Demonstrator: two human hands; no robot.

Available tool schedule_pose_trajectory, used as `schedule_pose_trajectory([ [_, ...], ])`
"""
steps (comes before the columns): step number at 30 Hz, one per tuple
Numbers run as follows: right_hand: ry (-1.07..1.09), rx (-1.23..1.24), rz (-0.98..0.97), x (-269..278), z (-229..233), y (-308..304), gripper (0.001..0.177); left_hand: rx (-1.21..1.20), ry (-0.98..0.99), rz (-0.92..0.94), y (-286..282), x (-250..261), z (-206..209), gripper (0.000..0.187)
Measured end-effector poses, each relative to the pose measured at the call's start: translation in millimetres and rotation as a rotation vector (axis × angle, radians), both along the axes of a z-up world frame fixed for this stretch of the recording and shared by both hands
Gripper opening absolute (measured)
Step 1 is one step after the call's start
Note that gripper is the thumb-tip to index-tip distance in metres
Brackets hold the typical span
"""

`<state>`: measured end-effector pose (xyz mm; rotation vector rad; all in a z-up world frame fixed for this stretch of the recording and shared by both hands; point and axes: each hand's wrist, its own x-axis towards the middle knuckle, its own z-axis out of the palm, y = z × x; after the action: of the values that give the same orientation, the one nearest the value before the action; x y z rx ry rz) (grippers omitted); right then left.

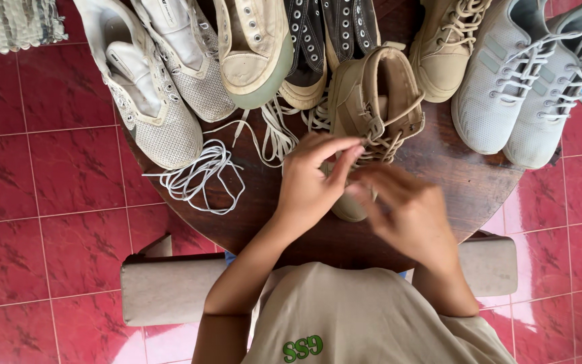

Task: The person removes laces from a beige boot and a black sneaker, then re-laces each shoe by threading the laces through the eyelets and tying them. The work is performed on a round wooden table with several other shoes nearby.

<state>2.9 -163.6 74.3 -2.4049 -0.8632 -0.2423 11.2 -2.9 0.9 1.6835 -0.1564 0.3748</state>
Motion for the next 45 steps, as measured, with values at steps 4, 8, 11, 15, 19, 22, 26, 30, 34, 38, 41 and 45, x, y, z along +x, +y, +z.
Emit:
schedule_pose_trajectory([
  [4, 0.067, 0.072, -0.260, 7, 7, -8, 0.006, 0.262, -0.188, 0.122, -8, 15, 0, 0.006],
  [8, 0.000, 0.100, -0.329, 10, 8, -14, 0.006, 0.337, -0.188, 0.057, -15, 24, 2, 0.006],
  [11, -0.070, 0.100, -0.356, 12, 4, -15, 0.009, 0.401, -0.212, 0.043, -16, 22, 5, 0.009],
  [15, -0.216, -0.061, -0.399, 19, -2, -15, 0.018, 0.440, -0.217, 0.056, -16, 16, 11, 0.013],
  [19, -0.261, -0.098, -0.312, 31, -5, -14, 0.025, 0.455, -0.206, 0.061, -17, 18, 18, 0.016],
  [22, -0.300, -0.131, -0.251, 35, -6, -14, 0.022, 0.501, -0.203, 0.048, -17, 18, 20, 0.019],
  [26, -0.232, -0.080, -0.241, 38, -8, -14, 0.021, 0.530, -0.197, 0.023, -15, 17, 21, 0.022],
  [30, -0.208, -0.043, -0.218, 38, -11, -14, 0.024, 0.503, -0.209, 0.024, -15, 15, 21, 0.023],
  [34, -0.206, -0.037, -0.202, 38, -13, -14, 0.023, 0.486, -0.208, 0.033, -16, 16, 18, 0.020],
  [38, -0.216, -0.037, -0.201, 39, -9, -12, 0.016, 0.496, -0.182, 0.059, -18, 15, 13, 0.021],
  [41, -0.251, -0.059, -0.184, 41, 2, -6, 0.012, 0.459, -0.176, 0.107, -19, 16, 9, 0.038],
  [45, -0.205, 0.068, -0.219, 36, 20, -6, 0.009, 0.508, -0.246, 0.034, -16, 17, 5, 0.060],
])
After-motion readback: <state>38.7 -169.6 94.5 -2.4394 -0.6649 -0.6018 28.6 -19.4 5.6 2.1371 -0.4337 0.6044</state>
